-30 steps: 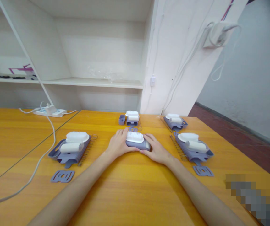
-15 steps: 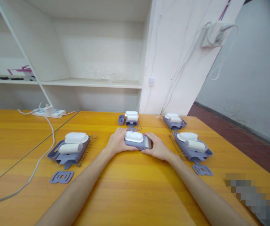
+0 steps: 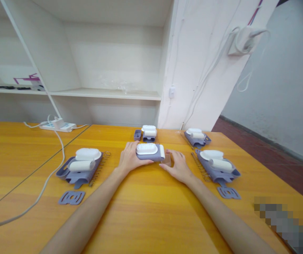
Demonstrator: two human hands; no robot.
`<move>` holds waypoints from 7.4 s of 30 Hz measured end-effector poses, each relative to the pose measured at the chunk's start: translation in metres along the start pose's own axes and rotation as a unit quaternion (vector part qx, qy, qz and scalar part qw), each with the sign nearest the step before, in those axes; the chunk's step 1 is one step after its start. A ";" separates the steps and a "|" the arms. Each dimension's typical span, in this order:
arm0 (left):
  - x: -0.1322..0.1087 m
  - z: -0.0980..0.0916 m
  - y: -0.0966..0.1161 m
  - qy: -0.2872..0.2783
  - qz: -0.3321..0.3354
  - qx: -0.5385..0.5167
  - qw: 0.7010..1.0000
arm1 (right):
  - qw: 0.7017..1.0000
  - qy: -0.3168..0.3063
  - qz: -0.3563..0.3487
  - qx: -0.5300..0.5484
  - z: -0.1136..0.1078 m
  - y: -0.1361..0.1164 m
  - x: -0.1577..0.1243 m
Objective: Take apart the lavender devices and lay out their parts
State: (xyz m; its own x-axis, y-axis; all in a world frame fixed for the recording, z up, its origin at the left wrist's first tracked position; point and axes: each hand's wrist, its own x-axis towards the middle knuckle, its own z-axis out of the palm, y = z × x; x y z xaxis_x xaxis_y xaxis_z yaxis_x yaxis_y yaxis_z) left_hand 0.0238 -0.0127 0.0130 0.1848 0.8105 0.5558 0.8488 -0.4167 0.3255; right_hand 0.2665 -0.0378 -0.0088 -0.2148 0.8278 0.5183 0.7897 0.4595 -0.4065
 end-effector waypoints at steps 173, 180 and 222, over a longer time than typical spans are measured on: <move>-0.023 0.015 0.043 0.135 -0.063 -0.034 0.988 | 0.986 0.069 -0.135 -0.068 0.008 -0.033 -0.002; -0.020 0.012 0.038 0.182 -0.050 -0.154 0.970 | 0.984 0.071 -0.150 -0.066 0.007 -0.032 -0.003; -0.010 0.028 0.009 0.028 -0.095 -0.039 0.994 | 0.957 0.237 -0.103 0.133 -0.005 -0.025 -0.014</move>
State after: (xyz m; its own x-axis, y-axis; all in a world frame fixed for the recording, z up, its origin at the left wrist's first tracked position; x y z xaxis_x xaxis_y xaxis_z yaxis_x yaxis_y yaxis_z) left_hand 0.0436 -0.0133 -0.0108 -0.0051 0.8541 0.5201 0.8239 -0.2912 0.4862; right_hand 0.2526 -0.0630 -0.0018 -0.0155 0.4999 0.8660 0.5702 0.7158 -0.4030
